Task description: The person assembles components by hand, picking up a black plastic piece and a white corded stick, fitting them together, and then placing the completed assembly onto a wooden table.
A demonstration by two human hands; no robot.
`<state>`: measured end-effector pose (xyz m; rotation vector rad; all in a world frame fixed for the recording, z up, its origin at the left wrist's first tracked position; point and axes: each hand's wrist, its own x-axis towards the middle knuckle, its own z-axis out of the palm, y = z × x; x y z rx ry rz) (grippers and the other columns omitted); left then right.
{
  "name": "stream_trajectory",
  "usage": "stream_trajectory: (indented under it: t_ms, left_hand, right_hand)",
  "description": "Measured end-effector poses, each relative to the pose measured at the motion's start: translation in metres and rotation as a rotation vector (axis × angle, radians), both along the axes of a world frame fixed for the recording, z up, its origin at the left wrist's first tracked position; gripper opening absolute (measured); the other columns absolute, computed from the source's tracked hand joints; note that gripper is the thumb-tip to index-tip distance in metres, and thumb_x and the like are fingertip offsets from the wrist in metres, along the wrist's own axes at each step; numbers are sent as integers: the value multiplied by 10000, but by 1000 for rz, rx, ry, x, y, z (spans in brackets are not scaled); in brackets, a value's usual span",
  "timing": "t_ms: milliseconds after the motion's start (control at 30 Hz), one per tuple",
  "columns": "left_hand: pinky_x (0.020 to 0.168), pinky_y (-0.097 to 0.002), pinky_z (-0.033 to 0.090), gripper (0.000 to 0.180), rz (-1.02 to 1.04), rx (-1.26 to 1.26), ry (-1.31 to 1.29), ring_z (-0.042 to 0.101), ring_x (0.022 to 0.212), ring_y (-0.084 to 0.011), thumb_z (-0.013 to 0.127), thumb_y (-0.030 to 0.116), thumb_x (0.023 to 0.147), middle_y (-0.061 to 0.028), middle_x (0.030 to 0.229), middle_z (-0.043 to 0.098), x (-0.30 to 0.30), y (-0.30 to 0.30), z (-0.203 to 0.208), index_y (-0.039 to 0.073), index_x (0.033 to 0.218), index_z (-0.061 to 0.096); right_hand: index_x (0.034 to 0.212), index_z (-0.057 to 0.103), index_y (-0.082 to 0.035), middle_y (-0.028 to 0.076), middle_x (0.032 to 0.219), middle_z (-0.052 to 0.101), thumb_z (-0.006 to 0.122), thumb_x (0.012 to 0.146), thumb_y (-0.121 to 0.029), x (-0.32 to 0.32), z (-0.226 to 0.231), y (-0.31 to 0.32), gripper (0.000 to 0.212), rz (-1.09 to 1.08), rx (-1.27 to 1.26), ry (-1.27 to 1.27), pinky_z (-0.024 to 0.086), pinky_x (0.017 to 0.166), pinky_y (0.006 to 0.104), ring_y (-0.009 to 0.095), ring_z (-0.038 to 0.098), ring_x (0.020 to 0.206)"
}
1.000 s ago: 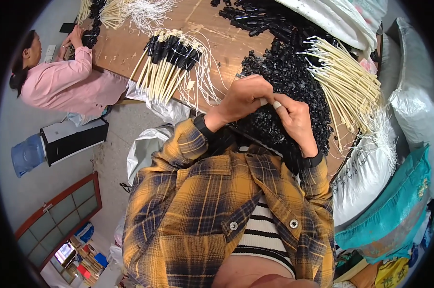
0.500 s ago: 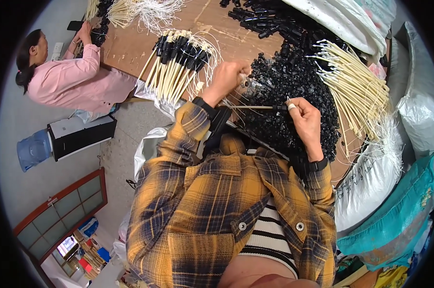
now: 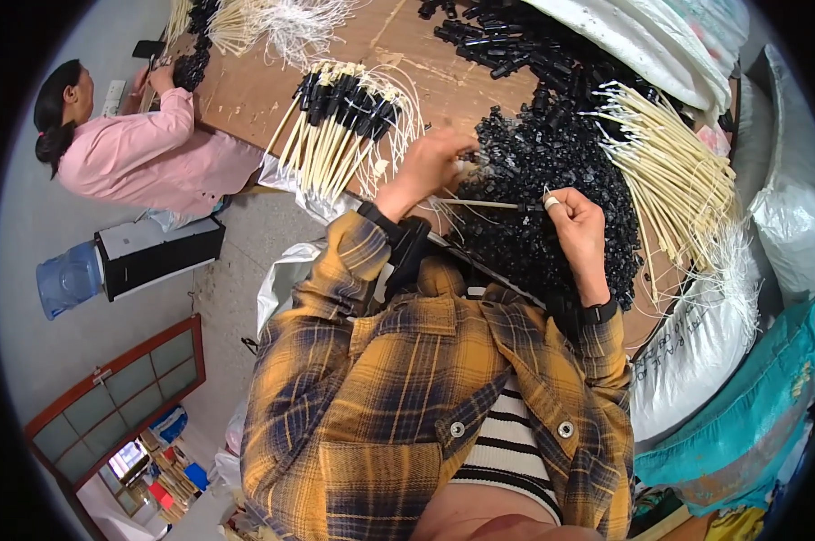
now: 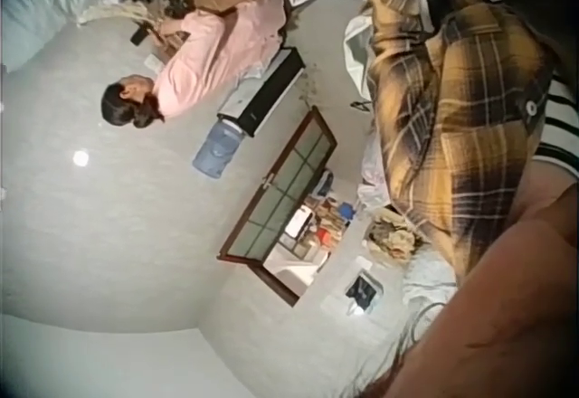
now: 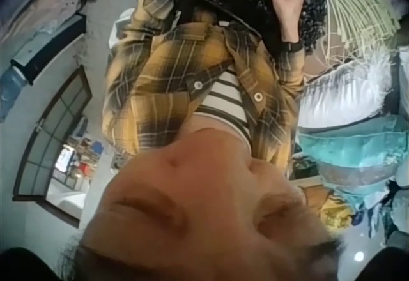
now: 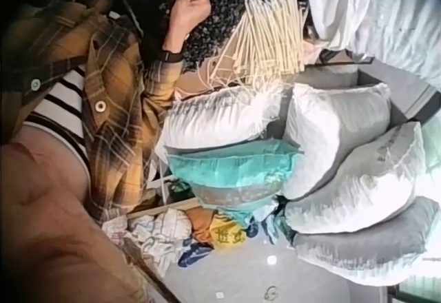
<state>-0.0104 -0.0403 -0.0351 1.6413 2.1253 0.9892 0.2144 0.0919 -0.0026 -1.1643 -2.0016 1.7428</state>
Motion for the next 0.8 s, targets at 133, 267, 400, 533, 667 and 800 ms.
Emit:
stream_trajectory:
  t_ms: [133,267,400,533,667,800]
  left_hand:
    - [635,-200,451,203,122,-41,-525,565,704,-91,652,-57,736,2,812,611,20,11,23,33,918,655]
    - [619,-217,463,179,50,146,-613,581,681,-105,662,-53,732,-22,806,618,73,30,39,11,897,634]
    - [589,-274,461,180,82,345,-314,590,666,-178,680,-33,709,-50,757,603,88,43,36,45,858,616]
    - [592,-284,475,204,141,370,-353,614,672,-193,681,-10,698,-44,726,606,91,46,37,72,878,632]
    - [631,-262,498,233,190,190,-408,631,695,-154,713,46,682,-34,732,632,85,43,30,81,912,691]
    - [686,-230,480,163,128,49,-521,582,720,-85,704,-31,706,-20,786,666,83,42,32,35,855,710]
  right_hand:
    - [786,640,-12,-128,629,433,631,887,-97,-3,1,2,133,-57,-43,-22,213,492,197,-15,300,559]
    - [794,663,1,-87,583,500,635,862,-96,-11,1,-1,121,-70,-8,-35,282,476,208,-3,358,529]
    - [914,649,15,-93,690,548,603,878,-38,-9,-3,-3,79,-31,-232,279,275,507,156,-25,389,573]
    - [926,660,-9,-116,689,499,578,899,-33,-8,7,-6,90,-62,-267,300,248,516,146,-37,353,578]
    - [936,664,-2,-121,666,471,611,892,-47,-6,6,-8,82,-68,-139,251,250,514,161,-26,341,577]
    - [898,669,-21,-93,601,442,641,870,-82,-3,5,-8,73,-22,124,163,276,492,191,-2,351,553]
